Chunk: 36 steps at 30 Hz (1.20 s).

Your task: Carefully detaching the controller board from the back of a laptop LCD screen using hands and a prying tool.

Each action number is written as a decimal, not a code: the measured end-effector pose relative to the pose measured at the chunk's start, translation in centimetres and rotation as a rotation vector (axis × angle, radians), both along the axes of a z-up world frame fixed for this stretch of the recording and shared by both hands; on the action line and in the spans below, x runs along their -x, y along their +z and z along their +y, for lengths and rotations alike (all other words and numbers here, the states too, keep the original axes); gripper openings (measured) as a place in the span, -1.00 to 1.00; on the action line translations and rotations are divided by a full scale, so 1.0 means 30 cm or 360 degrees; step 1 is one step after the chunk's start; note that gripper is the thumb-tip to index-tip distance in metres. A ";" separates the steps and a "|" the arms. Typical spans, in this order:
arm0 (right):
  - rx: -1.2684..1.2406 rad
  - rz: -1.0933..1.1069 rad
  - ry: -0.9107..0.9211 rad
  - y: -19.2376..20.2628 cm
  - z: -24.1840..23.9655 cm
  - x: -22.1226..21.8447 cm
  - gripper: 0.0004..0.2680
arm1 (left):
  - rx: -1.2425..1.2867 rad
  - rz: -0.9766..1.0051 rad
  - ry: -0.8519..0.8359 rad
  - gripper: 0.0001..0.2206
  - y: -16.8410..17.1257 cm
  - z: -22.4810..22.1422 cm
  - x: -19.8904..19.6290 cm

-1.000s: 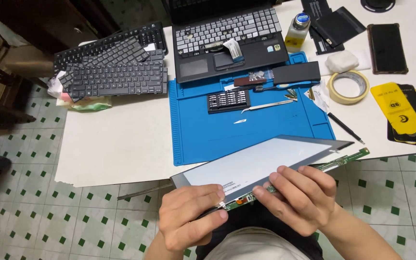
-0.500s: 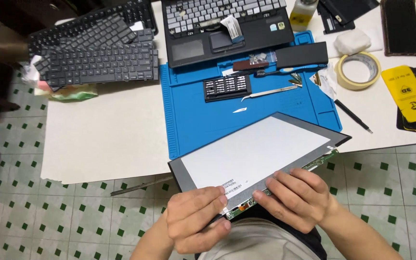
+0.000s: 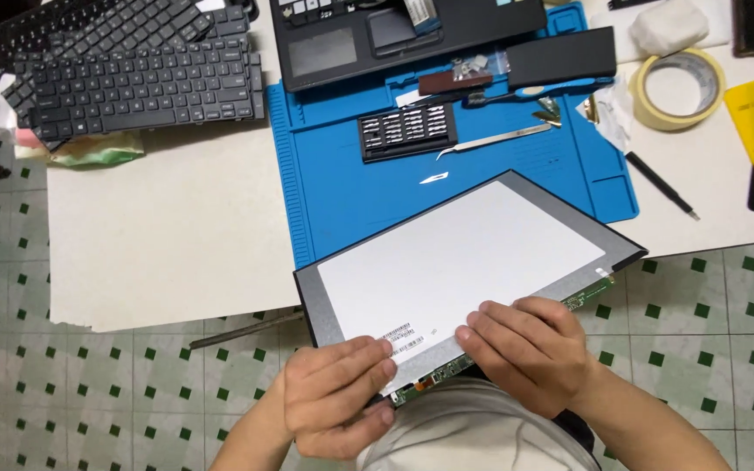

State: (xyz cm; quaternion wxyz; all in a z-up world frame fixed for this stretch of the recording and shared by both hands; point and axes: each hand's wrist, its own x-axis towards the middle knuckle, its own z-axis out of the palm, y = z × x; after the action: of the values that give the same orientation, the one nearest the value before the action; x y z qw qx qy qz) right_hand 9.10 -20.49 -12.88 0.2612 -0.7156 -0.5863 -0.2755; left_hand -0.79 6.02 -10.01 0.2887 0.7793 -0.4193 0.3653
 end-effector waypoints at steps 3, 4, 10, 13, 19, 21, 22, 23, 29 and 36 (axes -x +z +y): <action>-0.0020 -0.0017 0.0005 0.011 0.033 0.007 -0.80 | 0.0135 0.0139 0.0058 -0.92 -0.048 0.015 0.045; -0.0020 -0.0007 0.0014 0.004 0.042 0.016 -0.80 | 0.0136 0.0149 0.0068 -0.92 -0.087 0.008 0.063; -0.0040 -0.0195 -0.0037 -0.015 0.107 0.030 -0.82 | 0.0715 0.0211 0.0747 -0.70 -0.246 -0.051 0.146; -0.0080 -0.0298 0.0011 -0.027 0.136 0.021 -0.80 | 0.1195 0.0532 0.1035 -0.53 -0.244 -0.080 0.173; -0.0122 -0.0451 0.0068 -0.030 0.168 0.013 -0.87 | 0.2998 0.1593 0.0103 -0.36 -0.220 0.015 0.153; -0.0115 -0.0464 0.0024 -0.025 0.168 0.016 -0.90 | 0.2964 0.2127 0.0675 -0.24 -0.181 0.016 0.102; -0.0114 -0.0471 0.0020 -0.028 0.162 0.020 -0.90 | 0.2961 0.2126 0.0667 -0.24 -0.173 0.016 0.081; -0.0071 -0.0427 -0.0032 -0.029 0.156 0.025 -0.92 | 0.2872 0.2136 0.0741 -0.21 -0.165 0.016 0.060; 0.0137 -0.0234 -0.0152 -0.074 0.125 0.034 -0.92 | 0.2715 0.2201 0.0828 -0.17 -0.147 0.030 -0.034; 0.0869 0.0930 0.0119 -0.007 0.113 -0.142 -0.77 | 0.2911 0.2102 0.0611 -0.14 -0.283 0.078 0.059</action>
State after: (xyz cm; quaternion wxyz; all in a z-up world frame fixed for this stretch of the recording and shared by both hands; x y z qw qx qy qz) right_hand 13.37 -17.10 -13.10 0.2270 -0.7852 -0.5645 0.1153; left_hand -2.55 8.37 -18.51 0.8511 0.3684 0.3629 0.0908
